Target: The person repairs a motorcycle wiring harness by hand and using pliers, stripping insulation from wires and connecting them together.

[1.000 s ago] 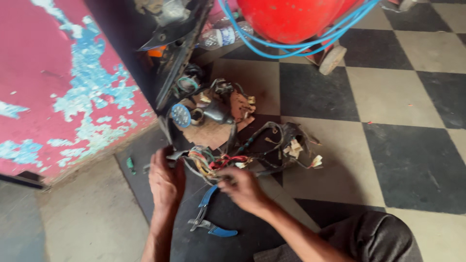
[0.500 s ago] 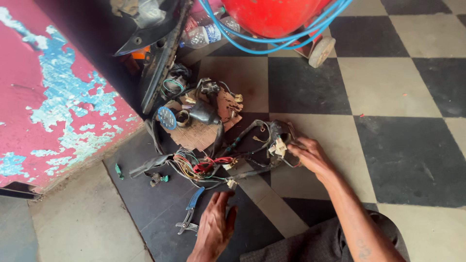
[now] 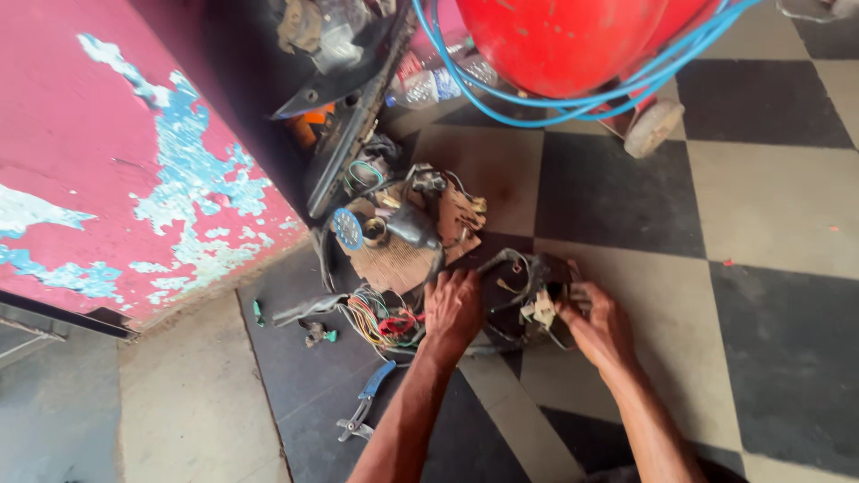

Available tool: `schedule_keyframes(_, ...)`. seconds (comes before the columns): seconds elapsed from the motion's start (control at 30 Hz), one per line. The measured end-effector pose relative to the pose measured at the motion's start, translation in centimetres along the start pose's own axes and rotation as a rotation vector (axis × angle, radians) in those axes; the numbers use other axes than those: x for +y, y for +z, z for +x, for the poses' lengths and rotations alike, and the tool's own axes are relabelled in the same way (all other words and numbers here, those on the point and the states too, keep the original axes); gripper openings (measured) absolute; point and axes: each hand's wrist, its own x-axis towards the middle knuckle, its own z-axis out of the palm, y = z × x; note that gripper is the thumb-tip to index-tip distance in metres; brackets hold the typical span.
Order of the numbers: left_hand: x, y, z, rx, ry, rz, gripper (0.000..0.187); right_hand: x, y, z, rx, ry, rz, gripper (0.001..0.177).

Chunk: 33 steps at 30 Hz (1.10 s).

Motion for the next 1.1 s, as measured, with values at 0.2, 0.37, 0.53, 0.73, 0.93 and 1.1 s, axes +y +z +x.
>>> schedule_keyframes(0.2,-1.9,0.4,-2.3,-0.201,-0.191,-0.022,0.031,1.9,1.1,1.2,-0.006,-0.072,0.012,0.045)
schedule_keyframes(0.37,0.0,-1.0,-7.4,0.022,-0.156,-0.045,0.029,3.3,2.2,2.0,-0.079,-0.051,0.040,0.076)
schedule_keyframes(0.53,-0.6,-1.8,-7.9,0.108,-0.160,-0.239,0.028,3.7,2.8,2.1,-0.026,-0.217,-0.124,0.034)
schedule_keyframes(0.73,-8.5,1.8,4.7,0.249,-0.614,-0.471,0.064,4.8,3.2,2.6,0.142,-0.355,-0.152,0.043)
schedule_keyframes(0.93,-12.1,6.4,11.6,0.254,-0.987,-0.547,0.105,2.4,1.5,2.0,0.232,-0.271,-0.147,0.046)
schedule_keyframes(1.1,-12.6,6.4,11.9,0.092,-1.048,-0.679,0.094,1.0,1.5,1.7,0.231,-0.275,0.071,0.047)
